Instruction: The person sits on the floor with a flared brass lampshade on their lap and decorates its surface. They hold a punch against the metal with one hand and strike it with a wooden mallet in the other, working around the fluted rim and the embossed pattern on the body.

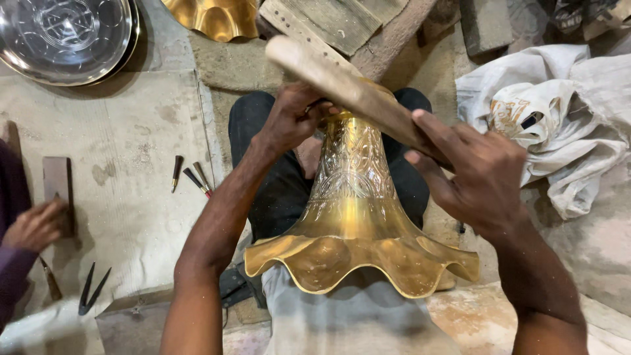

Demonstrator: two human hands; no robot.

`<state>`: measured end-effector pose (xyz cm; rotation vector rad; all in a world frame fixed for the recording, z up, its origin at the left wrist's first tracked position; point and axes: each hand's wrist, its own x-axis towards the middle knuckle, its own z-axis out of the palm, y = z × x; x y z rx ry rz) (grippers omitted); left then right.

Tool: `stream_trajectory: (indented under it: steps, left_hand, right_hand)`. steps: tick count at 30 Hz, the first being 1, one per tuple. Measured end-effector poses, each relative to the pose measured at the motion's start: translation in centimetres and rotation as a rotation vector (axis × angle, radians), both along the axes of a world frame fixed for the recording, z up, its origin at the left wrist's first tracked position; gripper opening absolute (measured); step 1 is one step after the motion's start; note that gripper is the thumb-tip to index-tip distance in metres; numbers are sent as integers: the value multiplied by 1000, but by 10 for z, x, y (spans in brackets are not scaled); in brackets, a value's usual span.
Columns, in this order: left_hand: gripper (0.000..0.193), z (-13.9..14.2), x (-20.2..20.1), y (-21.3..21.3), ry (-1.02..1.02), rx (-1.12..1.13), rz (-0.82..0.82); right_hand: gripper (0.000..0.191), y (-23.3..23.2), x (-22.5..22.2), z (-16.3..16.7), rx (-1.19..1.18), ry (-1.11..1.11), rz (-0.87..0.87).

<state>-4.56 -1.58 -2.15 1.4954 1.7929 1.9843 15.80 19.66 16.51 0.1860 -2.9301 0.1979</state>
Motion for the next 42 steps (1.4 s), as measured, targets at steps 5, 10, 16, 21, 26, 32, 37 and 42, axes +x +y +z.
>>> stream_trajectory:
  steps: [5, 10, 16, 21, 26, 32, 37, 42]
  left_hand:
    - [17, -4, 0, -2, 62, -60, 41]
    - [14, -2, 0, -1, 128, -44, 63]
    - [31, 13, 4, -6, 2, -82, -2]
    - [21, 21, 8, -7, 29, -130, 48]
    - [23, 23, 12, -11, 72, -21, 95]
    - [25, 18, 10, -2, 58, -48, 147]
    - [24, 13, 6, 1, 109, -2, 148]
    - [22, 14, -1, 2, 81, -45, 131]
  right_hand:
    - [52, -2, 2, 5, -128, 5, -18]
    - [52, -12, 1, 14, -237, 94, -7]
    - [53, -14, 8, 11, -201, 82, -36]
    - [54, -10, 24, -1, -362, 90, -108]
    - [54, -9, 33, -23, -999, 228, -226]
    - [14, 7, 44, -52, -1241, 208, -337]
    - [18, 17, 44, -62, -1452, 228, -368]
    - [22, 17, 37, -53, -1437, 165, -406]
